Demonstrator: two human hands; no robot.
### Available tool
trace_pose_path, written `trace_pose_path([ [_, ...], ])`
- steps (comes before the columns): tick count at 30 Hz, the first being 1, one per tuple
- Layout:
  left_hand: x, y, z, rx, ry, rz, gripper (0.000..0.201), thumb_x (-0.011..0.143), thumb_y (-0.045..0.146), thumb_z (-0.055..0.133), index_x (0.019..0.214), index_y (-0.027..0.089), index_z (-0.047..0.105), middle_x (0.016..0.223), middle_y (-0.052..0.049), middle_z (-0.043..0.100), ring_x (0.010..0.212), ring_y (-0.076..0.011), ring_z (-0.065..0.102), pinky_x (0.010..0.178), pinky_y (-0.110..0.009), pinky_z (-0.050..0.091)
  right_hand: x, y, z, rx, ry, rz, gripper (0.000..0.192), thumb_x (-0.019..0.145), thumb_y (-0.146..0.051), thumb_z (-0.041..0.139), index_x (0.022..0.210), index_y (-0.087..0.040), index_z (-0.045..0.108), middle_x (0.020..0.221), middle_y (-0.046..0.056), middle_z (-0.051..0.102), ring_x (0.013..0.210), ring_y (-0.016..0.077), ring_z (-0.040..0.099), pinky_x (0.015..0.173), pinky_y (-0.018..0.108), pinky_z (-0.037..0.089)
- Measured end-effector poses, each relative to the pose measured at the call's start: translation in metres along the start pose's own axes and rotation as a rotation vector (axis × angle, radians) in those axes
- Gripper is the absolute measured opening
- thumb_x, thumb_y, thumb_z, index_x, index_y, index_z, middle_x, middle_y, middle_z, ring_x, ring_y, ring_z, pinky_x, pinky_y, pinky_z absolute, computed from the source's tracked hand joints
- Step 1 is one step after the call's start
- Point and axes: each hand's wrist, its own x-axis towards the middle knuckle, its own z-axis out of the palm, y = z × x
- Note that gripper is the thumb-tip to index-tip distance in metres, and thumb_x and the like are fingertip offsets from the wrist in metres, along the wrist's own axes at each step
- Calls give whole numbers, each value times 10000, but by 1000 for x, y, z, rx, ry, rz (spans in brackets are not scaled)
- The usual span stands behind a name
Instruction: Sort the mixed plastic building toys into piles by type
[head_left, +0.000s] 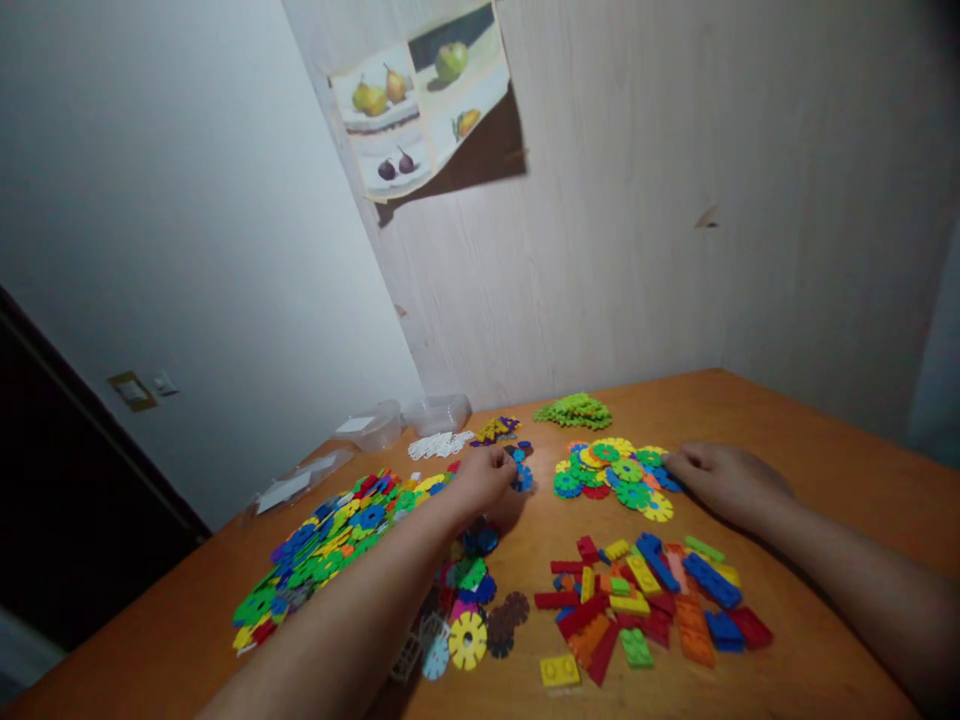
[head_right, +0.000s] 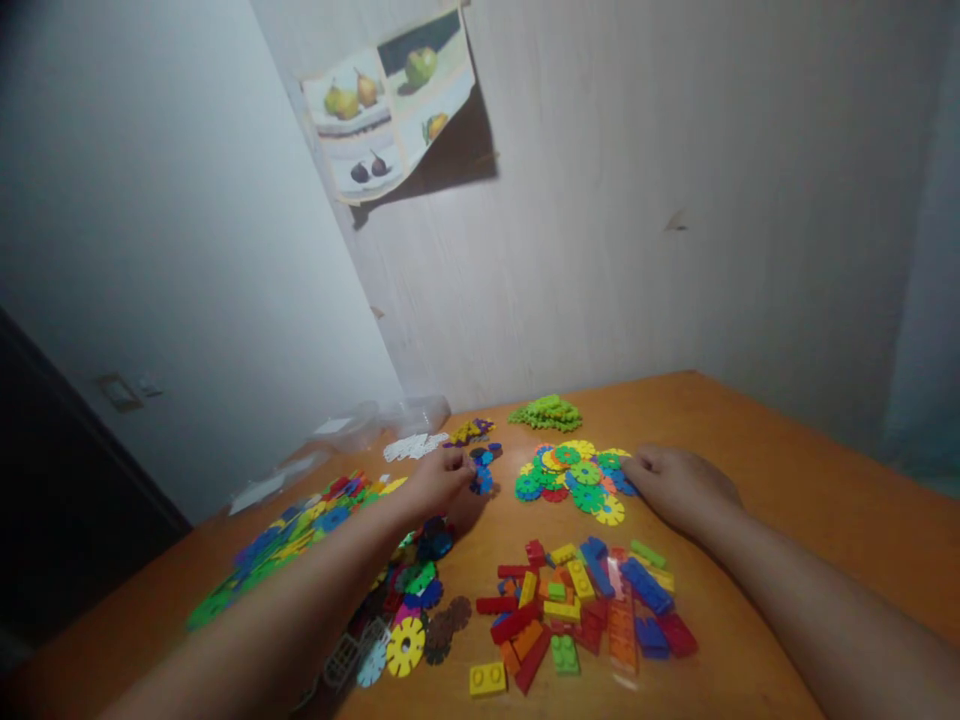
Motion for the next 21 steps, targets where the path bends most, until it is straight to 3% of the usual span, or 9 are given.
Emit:
trace_pose_path([
  [5,14,19,35,-205,-73,-88,195,822,194,544,630,175,519,578,32,463,536,-105,405,533,-247,306,-1,-1,0,8,14,-3,468,949,-587,416,744,-232,642,761,43,698,716,208,618,592,287,321],
  [12,23,27,56,-300,-144,-120,118,734,160,604,622,154,569,553,16,493,494,-102,395,509,-252,305,-2,-3,-2,14,10,2,490,950,-604,399,730,-228,623,737,35,675,701,198,605,579,283,307],
  [17,20,24,49,-348,-154,-89,91,745,141,597,662,155,564,579,24,507,516,-93,434,514,-228,315,-1,-3,-2,54,39,-8,484,944,-597,408,716,-222,612,710,34,674,694,196,604,585,280,316],
  [21,3,14,19,-366,-126,-67,71,783,231,623,791,171,586,644,22,547,597,-112,523,548,-212,360,-1,-3,-3,48,16,8,491,941,-611,400,716,-230,615,730,38,679,714,210,614,591,292,328],
])
